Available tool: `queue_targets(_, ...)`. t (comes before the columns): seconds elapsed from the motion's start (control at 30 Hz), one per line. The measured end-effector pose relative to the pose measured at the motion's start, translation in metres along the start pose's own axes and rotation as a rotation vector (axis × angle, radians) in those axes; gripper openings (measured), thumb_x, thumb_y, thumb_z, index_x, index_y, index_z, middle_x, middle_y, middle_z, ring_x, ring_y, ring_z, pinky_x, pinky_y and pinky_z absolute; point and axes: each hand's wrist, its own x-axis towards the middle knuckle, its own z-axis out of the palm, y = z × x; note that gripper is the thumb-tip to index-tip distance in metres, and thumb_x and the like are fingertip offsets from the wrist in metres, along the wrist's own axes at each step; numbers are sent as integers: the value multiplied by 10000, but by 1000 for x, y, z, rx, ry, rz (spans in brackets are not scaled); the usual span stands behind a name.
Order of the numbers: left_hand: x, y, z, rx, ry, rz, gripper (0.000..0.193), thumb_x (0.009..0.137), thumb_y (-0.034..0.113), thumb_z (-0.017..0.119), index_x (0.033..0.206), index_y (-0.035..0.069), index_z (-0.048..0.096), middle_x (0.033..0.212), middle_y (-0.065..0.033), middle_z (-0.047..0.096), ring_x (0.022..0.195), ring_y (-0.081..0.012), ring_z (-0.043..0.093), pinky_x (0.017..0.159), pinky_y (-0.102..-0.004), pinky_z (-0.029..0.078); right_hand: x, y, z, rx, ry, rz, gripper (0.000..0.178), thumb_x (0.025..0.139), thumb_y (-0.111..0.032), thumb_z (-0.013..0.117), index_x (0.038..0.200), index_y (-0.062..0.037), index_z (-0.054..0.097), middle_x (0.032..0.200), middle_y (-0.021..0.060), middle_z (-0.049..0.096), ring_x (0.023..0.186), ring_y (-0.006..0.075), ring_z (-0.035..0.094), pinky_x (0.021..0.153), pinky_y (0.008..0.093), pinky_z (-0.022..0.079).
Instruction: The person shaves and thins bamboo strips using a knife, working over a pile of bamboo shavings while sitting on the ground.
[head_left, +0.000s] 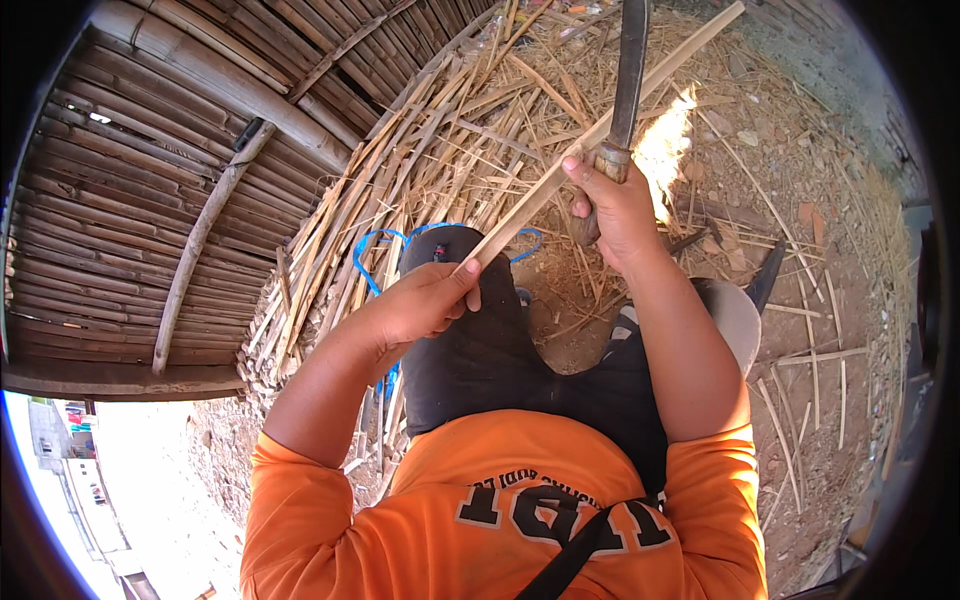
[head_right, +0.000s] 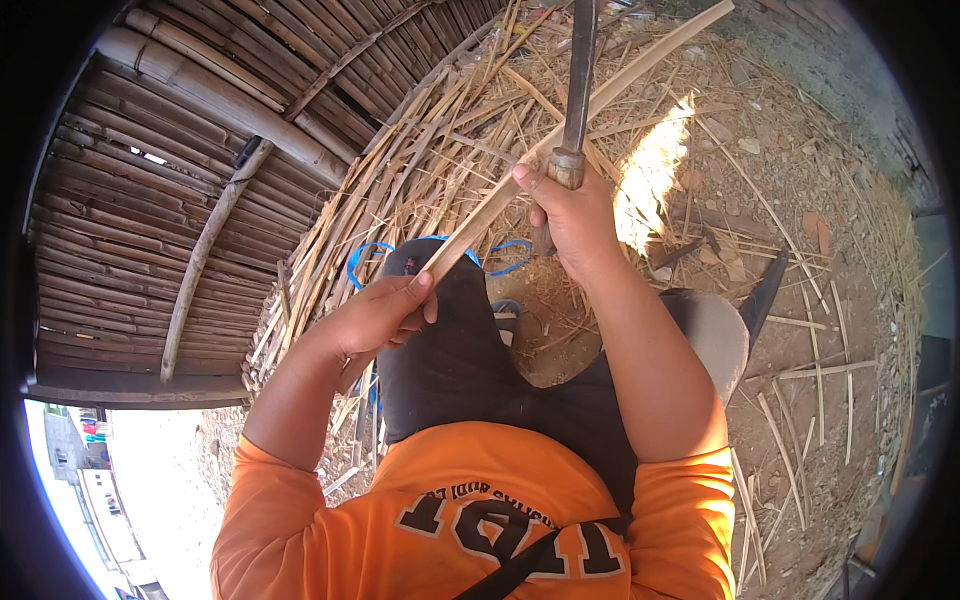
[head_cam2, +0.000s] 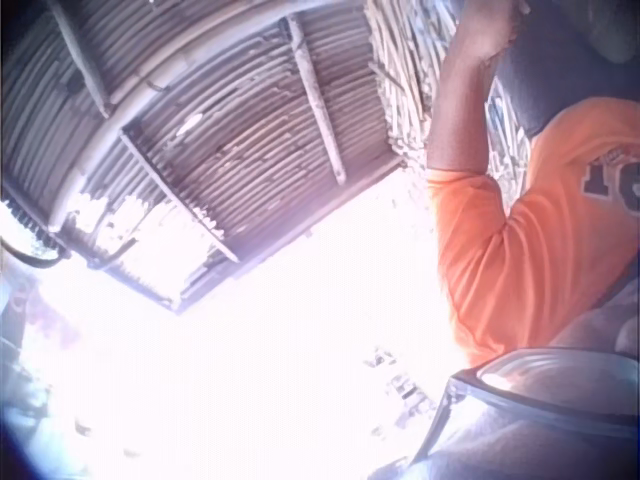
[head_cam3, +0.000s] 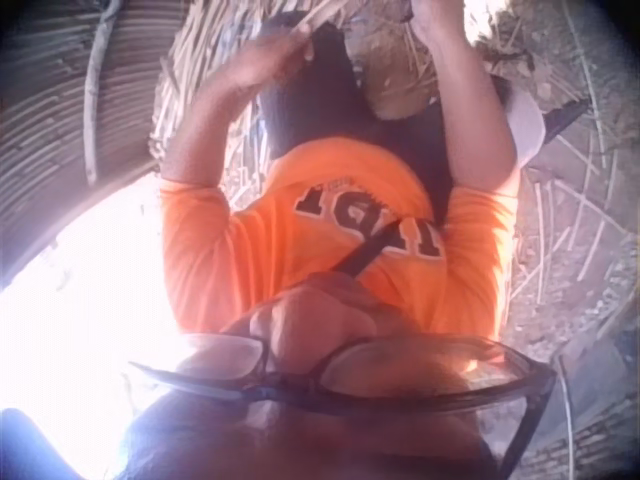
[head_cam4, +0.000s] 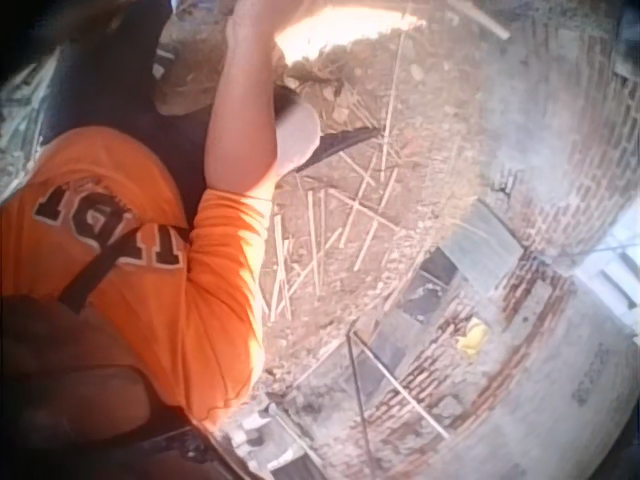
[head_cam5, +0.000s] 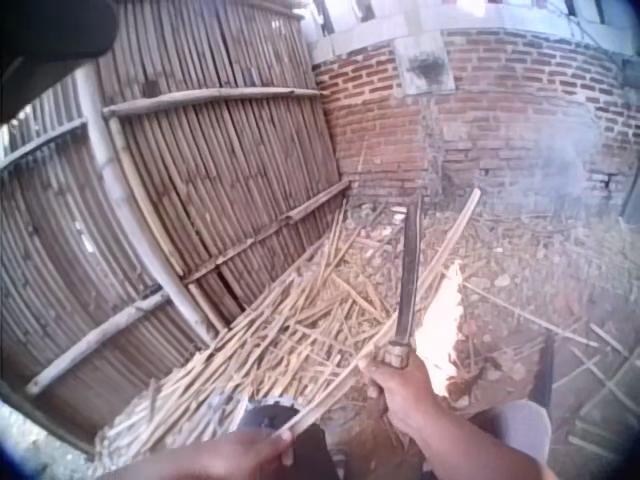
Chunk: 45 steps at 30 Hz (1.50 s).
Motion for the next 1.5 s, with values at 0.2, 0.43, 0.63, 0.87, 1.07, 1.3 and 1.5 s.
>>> queue_targets(0.2,-28,35,-25,1166,726,656,556,1017,461,575,1334,5,565,1322,-199,587,1262,-296,562,1023,-440,456,25,13,-22,126,253,-75,227,865,-50,762,987,-63,571,805,18,594,597,105,524,544,255,421)
queue_targets(0.43,-46,-35,-48,-21,1338,1192,658,1028,509,530,1449,27,375,1366,-121,517,1224,-255,560,960,-410,490,37,24,-39,206,365,-11,267,871,-46,766,1058,-73,577,892,33,645,619,109,528,525,259,446)
queue_targets(0.63,17,-1,14,-326,825,1037,573,983,334,684,1384,14,428,1244,-116,582,1097,-216,642,835,-351,574,32,23,-49,278,395,0,239,885,-51,753,1043,-91,579,837,28,621,614,110,525,527,266,449)
queue_targets(0.87,35,60,31,-603,830,1047,296,1011,247,652,1203,30,597,1041,-59,656,915,-136,652,693,-287,580,16,3,-56,213,310,37,108,950,-68,640,1014,-90,555,823,23,573,606,132,526,535,277,471)
queue_targets(1.07,26,115,16,-302,762,1061,271,996,237,674,1159,23,646,978,-35,674,851,-75,613,646,-233,499,-18,-2,-71,86,310,361,218,983,-234,651,1113,-105,533,821,38,558,574,134,512,430,293,449)
queue_targets(1.3,30,154,28,-201,796,1218,218,971,141,691,1119,-3,623,941,-36,663,819,-75,602,716,-245,500,-76,-39,-66,-370,301,81,213,939,-195,735,1027,-21,651,780,-3,607,559,96,513,496,262,432)
queue_targets(1.5,45,169,53,-304,793,1348,253,911,148,717,1059,-31,618,844,-84,702,721,-116,656,637,-282,525,-115,-182,-16,-859,193,-328,248,886,-200,783,968,-9,648,796,17,643,727,95,588,675,303,483)
